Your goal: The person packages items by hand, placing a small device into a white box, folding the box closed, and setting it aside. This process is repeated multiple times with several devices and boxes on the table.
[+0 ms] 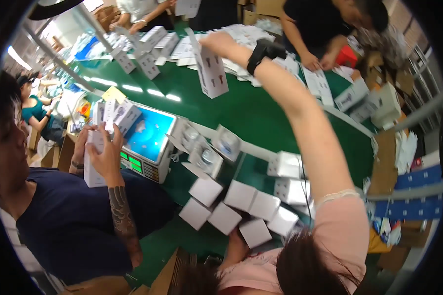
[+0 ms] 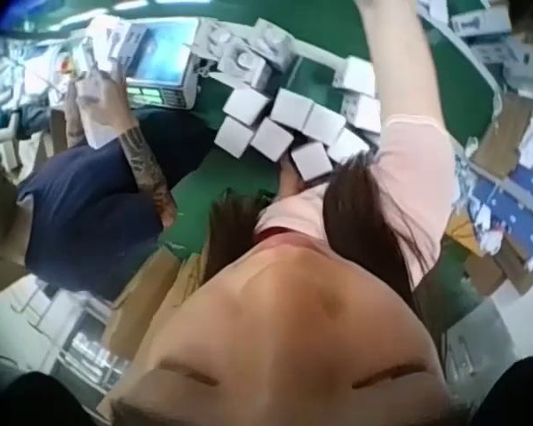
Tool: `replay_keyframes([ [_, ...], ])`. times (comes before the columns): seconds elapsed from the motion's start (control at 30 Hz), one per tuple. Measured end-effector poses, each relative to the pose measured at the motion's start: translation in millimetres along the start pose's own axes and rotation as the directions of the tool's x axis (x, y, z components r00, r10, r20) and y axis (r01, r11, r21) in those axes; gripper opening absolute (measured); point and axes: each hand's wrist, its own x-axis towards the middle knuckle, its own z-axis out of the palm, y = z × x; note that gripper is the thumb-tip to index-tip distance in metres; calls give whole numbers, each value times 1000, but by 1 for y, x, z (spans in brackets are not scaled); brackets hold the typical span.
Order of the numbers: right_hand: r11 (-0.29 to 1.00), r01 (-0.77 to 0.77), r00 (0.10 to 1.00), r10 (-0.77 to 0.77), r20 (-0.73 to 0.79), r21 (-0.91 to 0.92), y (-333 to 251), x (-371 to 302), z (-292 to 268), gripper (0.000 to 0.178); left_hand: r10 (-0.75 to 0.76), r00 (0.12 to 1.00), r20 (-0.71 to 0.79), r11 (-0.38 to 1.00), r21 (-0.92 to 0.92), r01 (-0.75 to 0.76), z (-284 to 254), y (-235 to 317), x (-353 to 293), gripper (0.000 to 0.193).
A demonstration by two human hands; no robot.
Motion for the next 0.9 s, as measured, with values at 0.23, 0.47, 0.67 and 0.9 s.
replay_keyframes([
  [0.23,972,108,985,-77,-152,211,-8,-176,-272,12,-683,729,48,388,869,306,53,-10,-163,44],
  [0.47,838,-21,989,99,-114,546,-11,-421,-402,16,198,906,375,946,168,-277,188,29,-133,44],
  [0.67,795,-512,858,464,219,325,-111,-561,-413,23,103,754,648,954,152,-260,300,-20,-149,114],
  [0.9,524,-675,692,694,200,519,-175,-641,-322,20,-226,781,582,974,134,182,323,-137,-192,113],
])
